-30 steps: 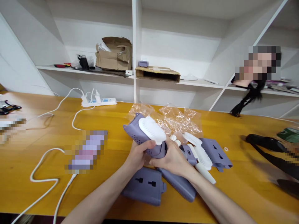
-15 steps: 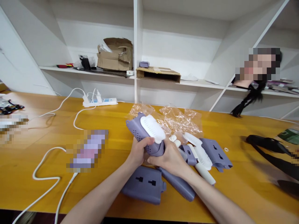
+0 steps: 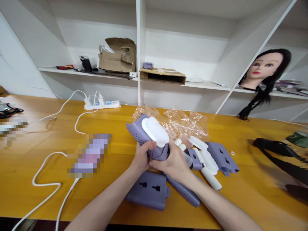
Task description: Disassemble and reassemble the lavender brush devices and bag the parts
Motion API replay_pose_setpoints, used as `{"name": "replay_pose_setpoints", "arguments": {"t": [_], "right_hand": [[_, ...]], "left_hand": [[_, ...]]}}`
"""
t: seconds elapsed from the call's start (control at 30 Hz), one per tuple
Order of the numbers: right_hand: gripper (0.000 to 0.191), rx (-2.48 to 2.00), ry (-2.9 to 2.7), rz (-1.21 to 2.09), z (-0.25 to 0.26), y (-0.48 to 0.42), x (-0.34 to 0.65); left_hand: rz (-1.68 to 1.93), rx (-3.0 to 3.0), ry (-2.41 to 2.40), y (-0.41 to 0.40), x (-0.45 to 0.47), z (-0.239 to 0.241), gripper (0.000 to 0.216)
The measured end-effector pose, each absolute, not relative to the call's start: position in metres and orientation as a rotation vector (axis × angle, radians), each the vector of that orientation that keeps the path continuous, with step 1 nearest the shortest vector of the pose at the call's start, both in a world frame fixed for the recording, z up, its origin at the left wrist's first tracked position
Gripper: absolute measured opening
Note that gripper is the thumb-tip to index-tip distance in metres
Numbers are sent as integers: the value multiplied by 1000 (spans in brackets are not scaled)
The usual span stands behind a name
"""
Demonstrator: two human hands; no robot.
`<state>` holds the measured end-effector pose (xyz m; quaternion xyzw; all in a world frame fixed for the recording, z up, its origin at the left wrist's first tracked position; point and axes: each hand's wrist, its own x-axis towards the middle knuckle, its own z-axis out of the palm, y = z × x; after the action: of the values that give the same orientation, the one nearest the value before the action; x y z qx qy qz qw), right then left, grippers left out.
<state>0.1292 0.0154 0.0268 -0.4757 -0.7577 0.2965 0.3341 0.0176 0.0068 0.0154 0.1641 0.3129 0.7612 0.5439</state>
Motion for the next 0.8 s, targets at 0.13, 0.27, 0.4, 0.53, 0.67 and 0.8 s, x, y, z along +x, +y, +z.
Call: {"name": "replay_pose_setpoints", "arguments": {"t": [0.13, 0.27, 0.4, 0.53, 0.67, 0.8], "right_hand": [[65, -1176, -1920, 762, 27, 12, 127], [68, -1162, -1923, 736, 27, 12, 125], [70, -1182, -1898, 690, 25, 10, 124], [61, -1110, -1915, 673, 24, 4, 124], [55, -1112, -1974, 688, 26, 0, 123], [59, -1203, -1989, 741, 24, 5, 122]], "left_hand": [[1837, 296, 711, 7, 19, 17, 35], [1804, 304, 704, 6, 20, 17, 25], [1813, 293, 677, 5, 22, 18, 23], [1871, 322, 538, 8, 18, 23, 28], [1887, 390, 454, 11, 14, 26, 35], [1866, 379, 496, 14, 13, 23, 31]]}}
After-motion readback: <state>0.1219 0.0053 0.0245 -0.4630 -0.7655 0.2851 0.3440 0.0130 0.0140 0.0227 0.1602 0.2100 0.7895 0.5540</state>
